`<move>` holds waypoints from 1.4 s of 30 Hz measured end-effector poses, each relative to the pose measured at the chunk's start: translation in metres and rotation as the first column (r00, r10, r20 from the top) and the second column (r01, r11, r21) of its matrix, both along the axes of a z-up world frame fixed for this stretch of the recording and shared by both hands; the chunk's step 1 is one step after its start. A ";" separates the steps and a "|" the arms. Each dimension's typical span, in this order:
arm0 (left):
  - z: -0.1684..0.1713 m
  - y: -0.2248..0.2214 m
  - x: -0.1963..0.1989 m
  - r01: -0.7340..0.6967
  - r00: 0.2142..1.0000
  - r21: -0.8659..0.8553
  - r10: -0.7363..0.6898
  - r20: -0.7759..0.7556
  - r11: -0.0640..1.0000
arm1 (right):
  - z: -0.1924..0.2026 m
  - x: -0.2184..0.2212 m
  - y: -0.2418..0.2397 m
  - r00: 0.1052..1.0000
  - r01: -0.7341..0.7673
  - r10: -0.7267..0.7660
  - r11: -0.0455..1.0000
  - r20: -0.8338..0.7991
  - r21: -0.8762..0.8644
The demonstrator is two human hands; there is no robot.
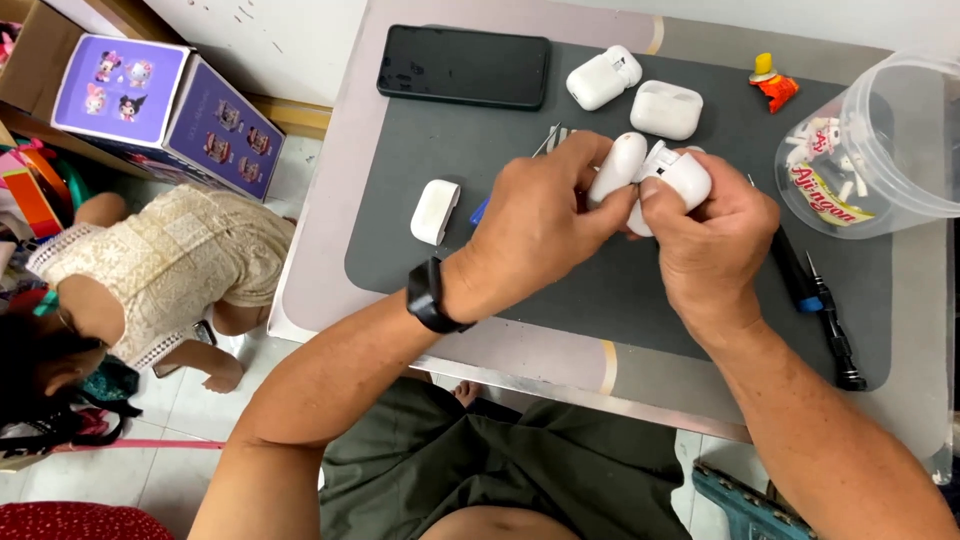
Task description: Reassembling an earbud charging case by carefully fitting the internal circuit board and battery into the plastic shell.
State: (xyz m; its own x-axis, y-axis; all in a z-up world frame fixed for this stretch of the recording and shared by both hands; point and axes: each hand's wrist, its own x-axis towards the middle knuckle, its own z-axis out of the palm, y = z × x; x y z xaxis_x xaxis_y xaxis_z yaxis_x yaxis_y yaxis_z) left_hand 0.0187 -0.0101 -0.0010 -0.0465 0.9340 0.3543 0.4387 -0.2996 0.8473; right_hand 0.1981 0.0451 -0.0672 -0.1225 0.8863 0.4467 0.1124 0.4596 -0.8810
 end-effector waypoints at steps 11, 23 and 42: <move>0.034 0.002 -0.027 0.378 0.901 -0.345 -0.256 0.351 0.859 | 0.049 -0.015 -0.017 0.988 -0.113 0.068 0.933 -0.140 -0.343; 0.024 0.005 -0.030 0.480 0.804 -0.214 -0.329 0.495 0.851 | 0.053 -0.009 -0.015 0.946 -0.264 0.127 0.835 -0.298 -0.483; 0.015 0.001 -0.033 0.428 0.873 -0.104 -0.381 0.305 0.898 | 0.050 -0.010 -0.017 0.970 -0.057 -0.067 0.869 0.232 0.492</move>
